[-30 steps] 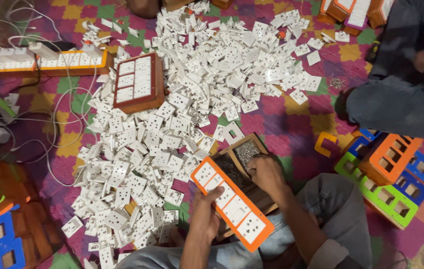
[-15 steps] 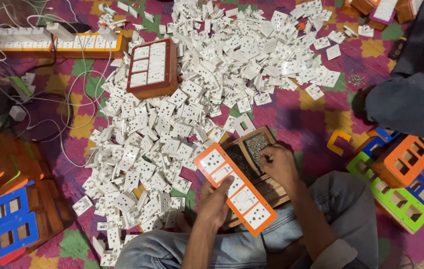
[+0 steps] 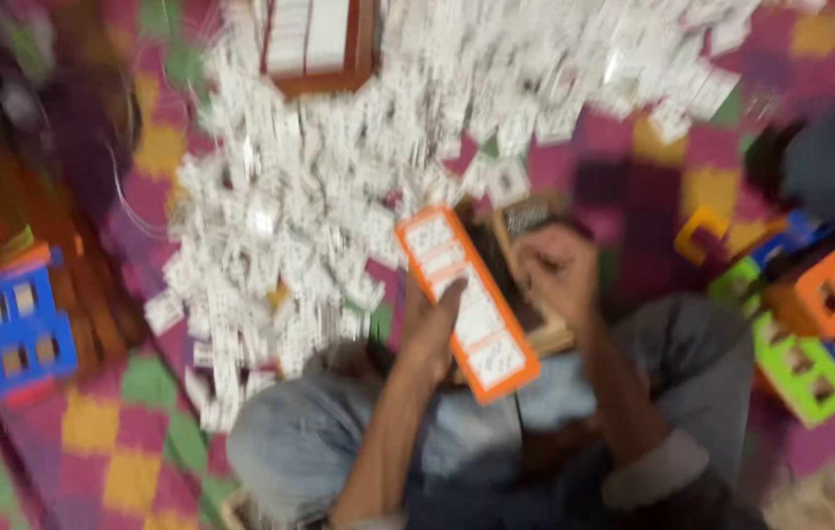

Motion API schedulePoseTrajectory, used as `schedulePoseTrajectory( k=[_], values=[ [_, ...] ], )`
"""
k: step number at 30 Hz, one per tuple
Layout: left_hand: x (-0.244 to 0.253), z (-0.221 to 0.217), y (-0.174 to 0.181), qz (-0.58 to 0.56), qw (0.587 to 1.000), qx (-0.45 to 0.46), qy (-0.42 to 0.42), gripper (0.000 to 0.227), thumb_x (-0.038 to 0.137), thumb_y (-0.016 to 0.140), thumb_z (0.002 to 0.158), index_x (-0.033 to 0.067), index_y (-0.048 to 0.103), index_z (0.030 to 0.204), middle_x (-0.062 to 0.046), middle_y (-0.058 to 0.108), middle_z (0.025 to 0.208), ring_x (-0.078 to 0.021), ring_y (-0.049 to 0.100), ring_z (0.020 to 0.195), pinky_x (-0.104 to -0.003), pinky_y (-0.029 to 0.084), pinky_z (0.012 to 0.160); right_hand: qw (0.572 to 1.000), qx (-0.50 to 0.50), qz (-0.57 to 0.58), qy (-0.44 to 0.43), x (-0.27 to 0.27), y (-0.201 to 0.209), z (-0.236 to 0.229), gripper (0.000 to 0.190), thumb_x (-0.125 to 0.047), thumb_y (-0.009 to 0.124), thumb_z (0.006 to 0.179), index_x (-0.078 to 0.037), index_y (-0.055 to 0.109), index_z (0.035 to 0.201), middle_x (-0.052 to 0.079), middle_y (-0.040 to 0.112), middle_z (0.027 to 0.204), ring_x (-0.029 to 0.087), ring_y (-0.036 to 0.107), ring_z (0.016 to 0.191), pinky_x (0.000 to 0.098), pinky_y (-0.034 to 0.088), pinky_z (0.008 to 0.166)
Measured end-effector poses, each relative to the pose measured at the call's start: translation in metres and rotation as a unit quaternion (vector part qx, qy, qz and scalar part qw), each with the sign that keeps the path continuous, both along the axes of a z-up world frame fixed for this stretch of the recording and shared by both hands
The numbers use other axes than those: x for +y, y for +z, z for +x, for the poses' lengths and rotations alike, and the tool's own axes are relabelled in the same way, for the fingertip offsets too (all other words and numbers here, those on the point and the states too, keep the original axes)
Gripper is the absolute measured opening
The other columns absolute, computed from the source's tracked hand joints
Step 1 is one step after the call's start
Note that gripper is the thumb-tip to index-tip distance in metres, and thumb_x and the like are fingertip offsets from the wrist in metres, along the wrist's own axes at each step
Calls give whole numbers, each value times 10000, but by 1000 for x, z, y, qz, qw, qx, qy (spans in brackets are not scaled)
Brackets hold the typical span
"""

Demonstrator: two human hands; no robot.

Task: The person sits on the floor and assembles electrical socket plates by inserting white plastic modules into orange and green frames and securing them with screws from a nearby wooden box. The person handles multiple frames and modules, placing completed units aside.

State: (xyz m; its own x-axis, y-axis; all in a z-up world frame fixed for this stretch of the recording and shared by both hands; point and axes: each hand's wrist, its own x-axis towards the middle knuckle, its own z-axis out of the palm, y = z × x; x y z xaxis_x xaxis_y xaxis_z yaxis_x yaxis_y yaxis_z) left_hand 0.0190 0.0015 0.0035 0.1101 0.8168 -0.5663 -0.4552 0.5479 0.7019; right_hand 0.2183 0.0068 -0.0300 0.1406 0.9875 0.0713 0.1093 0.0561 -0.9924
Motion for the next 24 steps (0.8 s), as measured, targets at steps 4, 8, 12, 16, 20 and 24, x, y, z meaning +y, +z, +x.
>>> schedulePoseTrajectory(
  k=[4, 8, 12, 16, 20, 24],
  values=[
    [-9, 0, -16, 19, 999, -27, 12, 630, -49, 585, 942, 101, 348, 1507, -129, 635, 1257, -237, 675, 1070, -400, 619, 849, 999, -32, -28, 1, -22, 4, -17, 87, 5, 761, 969, 47, 708, 1023, 48, 735, 890, 64, 670, 764, 220, 521, 648],
    [-9, 1, -11, 34, 999, -19, 20, 564, -32, 593, 960, 68, 330, 1449, -145, 634, 1215, -229, 678, 1036, -387, 629, 809, 994, -97, 29, 46, -23, 30, -29, 87, 30, 788, 962, 45, 733, 1028, 58, 744, 933, 62, 691, 829, 219, 551, 725],
    [-7, 3, -7, 145, 989, 10, 5, 568, -69, 594, 967, 68, 336, 1453, -125, 624, 1223, -178, 649, 1092, -334, 595, 888, 984, -152, 66, 68, -14, 42, -31, 111, 36, 814, 904, 14, 755, 996, 77, 727, 952, 64, 655, 756, 212, 497, 645],
    [-10, 5, -16, 176, 984, 23, 2, 482, -64, 585, 988, 29, 367, 1409, -115, 625, 1206, -164, 647, 1093, -319, 595, 897, 974, -201, 63, 78, -15, 43, -27, 128, 23, 828, 888, -19, 771, 994, 80, 730, 945, 83, 671, 752, 222, 516, 651],
    [-12, 4, -15, 252, 966, 61, 5, 451, -59, 581, 1021, 26, 382, 1417, -110, 616, 1239, -144, 628, 1141, -296, 575, 931, 965, -227, 98, 89, -18, 51, -32, 164, 10, 832, 883, -28, 775, 1032, 86, 726, 960, 102, 673, 782, 229, 537, 671],
    [-8, 2, -3, 243, 962, 126, -7, 484, -27, 586, 1022, 28, 361, 1447, -118, 638, 1220, -133, 623, 1079, -274, 550, 894, 960, -245, 114, 73, -15, 57, -43, 176, 11, 810, 873, -33, 776, 1040, 88, 720, 968, 104, 657, 742, 229, 531, 637]
  ],
)
